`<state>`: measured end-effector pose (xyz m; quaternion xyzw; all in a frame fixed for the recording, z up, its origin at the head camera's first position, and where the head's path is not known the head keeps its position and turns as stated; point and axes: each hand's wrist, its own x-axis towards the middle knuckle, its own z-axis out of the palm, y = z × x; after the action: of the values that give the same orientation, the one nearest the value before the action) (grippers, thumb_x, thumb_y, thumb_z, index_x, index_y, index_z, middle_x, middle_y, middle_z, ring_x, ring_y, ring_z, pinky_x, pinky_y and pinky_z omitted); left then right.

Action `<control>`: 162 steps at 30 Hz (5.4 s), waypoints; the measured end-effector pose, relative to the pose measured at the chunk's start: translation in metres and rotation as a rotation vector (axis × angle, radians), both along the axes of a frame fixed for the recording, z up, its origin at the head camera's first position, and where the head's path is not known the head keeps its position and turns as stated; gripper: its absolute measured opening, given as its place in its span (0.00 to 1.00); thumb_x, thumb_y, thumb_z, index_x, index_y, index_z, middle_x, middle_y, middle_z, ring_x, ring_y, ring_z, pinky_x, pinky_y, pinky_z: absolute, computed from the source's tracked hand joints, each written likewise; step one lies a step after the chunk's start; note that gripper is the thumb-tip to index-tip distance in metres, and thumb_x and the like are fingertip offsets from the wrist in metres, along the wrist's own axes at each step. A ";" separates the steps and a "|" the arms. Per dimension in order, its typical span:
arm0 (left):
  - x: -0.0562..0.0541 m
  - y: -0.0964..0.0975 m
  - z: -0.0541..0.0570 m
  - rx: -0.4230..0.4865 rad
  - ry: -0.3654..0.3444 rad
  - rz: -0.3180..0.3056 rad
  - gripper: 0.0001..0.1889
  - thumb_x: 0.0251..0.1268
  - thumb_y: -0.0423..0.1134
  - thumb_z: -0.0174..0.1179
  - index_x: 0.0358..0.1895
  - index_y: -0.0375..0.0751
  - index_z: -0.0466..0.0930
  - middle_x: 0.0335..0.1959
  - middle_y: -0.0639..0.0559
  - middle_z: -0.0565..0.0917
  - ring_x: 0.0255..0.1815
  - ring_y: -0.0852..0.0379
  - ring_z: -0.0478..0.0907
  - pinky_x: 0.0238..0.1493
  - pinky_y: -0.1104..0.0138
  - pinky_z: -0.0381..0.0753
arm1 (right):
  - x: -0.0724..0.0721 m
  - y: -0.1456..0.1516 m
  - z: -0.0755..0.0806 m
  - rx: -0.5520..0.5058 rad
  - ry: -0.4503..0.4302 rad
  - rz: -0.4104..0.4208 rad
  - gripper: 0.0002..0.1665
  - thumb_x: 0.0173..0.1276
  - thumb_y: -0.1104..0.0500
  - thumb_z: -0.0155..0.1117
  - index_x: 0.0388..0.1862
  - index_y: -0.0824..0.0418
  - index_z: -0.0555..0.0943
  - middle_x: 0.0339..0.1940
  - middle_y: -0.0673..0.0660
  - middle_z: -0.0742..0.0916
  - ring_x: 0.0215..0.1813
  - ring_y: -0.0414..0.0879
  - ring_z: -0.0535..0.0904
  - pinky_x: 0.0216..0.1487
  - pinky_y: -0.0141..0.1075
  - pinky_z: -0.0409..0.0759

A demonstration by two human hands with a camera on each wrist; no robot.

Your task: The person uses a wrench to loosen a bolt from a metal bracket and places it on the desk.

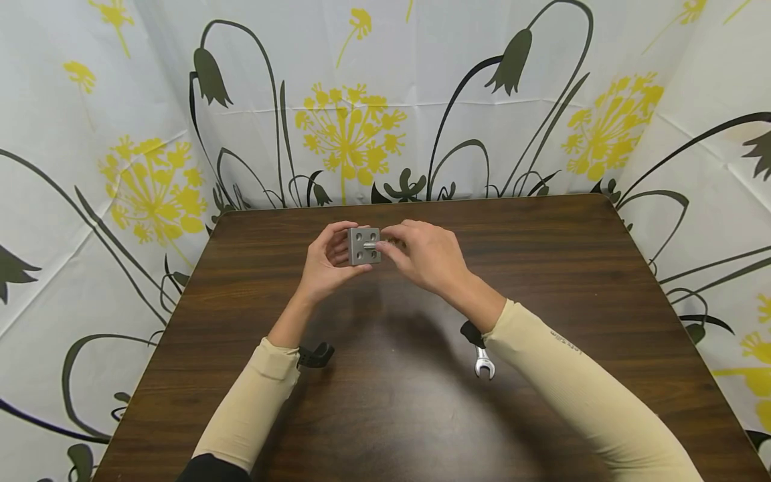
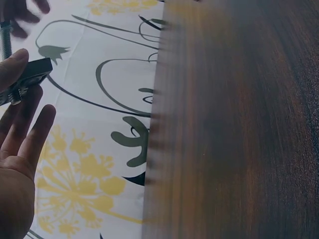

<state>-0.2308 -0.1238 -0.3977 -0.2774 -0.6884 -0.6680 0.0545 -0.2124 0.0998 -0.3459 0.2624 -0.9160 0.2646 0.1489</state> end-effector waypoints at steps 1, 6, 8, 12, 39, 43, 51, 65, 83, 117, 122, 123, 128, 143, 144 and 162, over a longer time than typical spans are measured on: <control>0.000 0.000 0.000 0.000 0.003 -0.002 0.37 0.41 0.14 0.71 0.60 0.24 0.68 0.59 0.31 0.78 0.54 0.40 0.80 0.51 0.45 0.79 | 0.000 0.000 0.000 0.001 -0.009 -0.008 0.15 0.68 0.45 0.66 0.47 0.51 0.87 0.29 0.44 0.85 0.29 0.40 0.78 0.26 0.39 0.74; 0.000 -0.001 0.000 0.001 0.000 0.001 0.37 0.41 0.14 0.72 0.60 0.25 0.68 0.59 0.32 0.78 0.54 0.41 0.80 0.51 0.46 0.79 | -0.001 0.000 -0.001 0.013 0.039 0.047 0.14 0.65 0.51 0.70 0.49 0.51 0.87 0.33 0.44 0.85 0.30 0.40 0.79 0.27 0.38 0.75; 0.000 -0.001 0.000 0.002 -0.002 0.006 0.37 0.41 0.14 0.72 0.60 0.26 0.68 0.59 0.32 0.78 0.54 0.42 0.80 0.50 0.47 0.80 | -0.001 0.001 -0.001 0.007 0.071 0.057 0.19 0.63 0.50 0.72 0.53 0.52 0.85 0.38 0.46 0.86 0.34 0.41 0.80 0.28 0.39 0.77; 0.000 -0.002 0.000 0.004 -0.001 0.005 0.37 0.42 0.15 0.72 0.61 0.27 0.68 0.59 0.32 0.78 0.54 0.41 0.80 0.50 0.46 0.79 | -0.001 -0.001 -0.002 -0.010 0.049 0.016 0.17 0.67 0.46 0.68 0.51 0.51 0.86 0.33 0.45 0.86 0.31 0.39 0.80 0.26 0.39 0.75; -0.006 -0.003 -0.015 0.081 -0.059 0.052 0.40 0.37 0.11 0.71 0.61 0.29 0.70 0.47 0.35 0.78 0.46 0.44 0.83 0.49 0.49 0.81 | 0.001 -0.002 -0.002 -0.036 0.068 0.016 0.14 0.65 0.50 0.71 0.48 0.52 0.87 0.34 0.45 0.87 0.33 0.40 0.83 0.26 0.39 0.76; -0.011 -0.004 -0.022 0.091 -0.048 0.050 0.41 0.37 0.11 0.71 0.62 0.31 0.70 0.48 0.36 0.78 0.46 0.45 0.83 0.48 0.54 0.83 | 0.001 -0.002 -0.003 -0.039 0.092 0.032 0.18 0.63 0.49 0.72 0.51 0.52 0.86 0.37 0.46 0.86 0.36 0.41 0.83 0.28 0.40 0.77; -0.010 -0.003 -0.019 0.086 -0.028 0.043 0.40 0.38 0.13 0.72 0.61 0.35 0.72 0.45 0.38 0.79 0.46 0.44 0.83 0.47 0.53 0.83 | -0.001 -0.002 -0.005 -0.039 0.094 0.034 0.14 0.63 0.51 0.72 0.48 0.52 0.87 0.35 0.45 0.86 0.32 0.40 0.82 0.27 0.39 0.76; -0.003 0.000 0.000 0.096 -0.041 0.037 0.39 0.38 0.11 0.70 0.61 0.24 0.68 0.44 0.39 0.79 0.45 0.45 0.83 0.48 0.54 0.83 | -0.002 -0.002 -0.001 -0.059 0.139 0.028 0.16 0.64 0.51 0.72 0.50 0.51 0.86 0.38 0.46 0.86 0.34 0.41 0.82 0.26 0.39 0.77; 0.001 -0.001 0.001 0.103 -0.050 0.046 0.38 0.39 0.10 0.69 0.61 0.26 0.68 0.44 0.38 0.79 0.47 0.38 0.82 0.49 0.54 0.82 | -0.002 -0.003 -0.001 -0.054 0.093 0.015 0.15 0.63 0.52 0.72 0.48 0.51 0.87 0.35 0.45 0.87 0.35 0.40 0.82 0.27 0.40 0.77; 0.000 -0.002 0.001 0.090 -0.043 0.057 0.38 0.39 0.11 0.70 0.61 0.28 0.70 0.44 0.36 0.78 0.46 0.40 0.82 0.49 0.50 0.81 | -0.003 -0.002 0.000 -0.024 0.052 0.028 0.14 0.63 0.53 0.72 0.48 0.52 0.87 0.36 0.46 0.86 0.35 0.42 0.82 0.30 0.40 0.77; 0.000 -0.001 0.001 0.093 -0.038 0.054 0.38 0.40 0.11 0.70 0.61 0.29 0.70 0.43 0.37 0.78 0.45 0.41 0.82 0.48 0.52 0.82 | -0.002 -0.001 0.001 -0.032 0.031 -0.023 0.15 0.67 0.46 0.67 0.48 0.51 0.87 0.31 0.45 0.86 0.30 0.41 0.81 0.26 0.39 0.75; 0.000 -0.001 0.001 0.092 -0.039 0.054 0.38 0.40 0.11 0.70 0.61 0.28 0.70 0.43 0.38 0.78 0.45 0.40 0.82 0.48 0.51 0.82 | -0.002 -0.001 0.001 -0.031 0.026 -0.024 0.15 0.68 0.47 0.67 0.48 0.52 0.87 0.30 0.45 0.86 0.29 0.40 0.80 0.25 0.39 0.74; 0.000 0.000 0.001 0.096 -0.047 0.051 0.38 0.39 0.11 0.70 0.61 0.26 0.69 0.43 0.39 0.78 0.45 0.38 0.82 0.48 0.52 0.82 | -0.002 0.001 0.001 -0.037 0.067 0.050 0.16 0.64 0.53 0.72 0.50 0.53 0.86 0.36 0.46 0.87 0.32 0.38 0.82 0.27 0.38 0.77; 0.000 0.000 0.000 0.093 -0.035 0.059 0.38 0.38 0.10 0.70 0.60 0.25 0.68 0.44 0.33 0.78 0.44 0.41 0.83 0.47 0.52 0.82 | -0.002 0.001 0.002 -0.001 0.027 0.009 0.17 0.67 0.47 0.68 0.50 0.53 0.86 0.30 0.45 0.86 0.28 0.39 0.80 0.24 0.39 0.74; 0.000 -0.001 0.000 0.093 -0.035 0.061 0.38 0.38 0.10 0.70 0.60 0.25 0.68 0.44 0.33 0.78 0.44 0.41 0.83 0.48 0.52 0.82 | -0.002 0.000 0.002 0.001 0.024 0.004 0.17 0.67 0.47 0.68 0.50 0.53 0.87 0.29 0.45 0.86 0.27 0.38 0.80 0.23 0.38 0.74; -0.001 -0.002 0.003 0.086 -0.020 0.072 0.38 0.39 0.11 0.70 0.60 0.26 0.69 0.44 0.35 0.79 0.44 0.44 0.83 0.48 0.52 0.82 | -0.002 0.000 0.002 -0.018 0.063 0.001 0.15 0.65 0.48 0.70 0.49 0.52 0.87 0.32 0.45 0.86 0.31 0.40 0.81 0.26 0.39 0.75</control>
<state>-0.2314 -0.1256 -0.3951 -0.2430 -0.6691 -0.6973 0.0835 -0.2139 0.0994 -0.3443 0.2699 -0.9082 0.2643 0.1799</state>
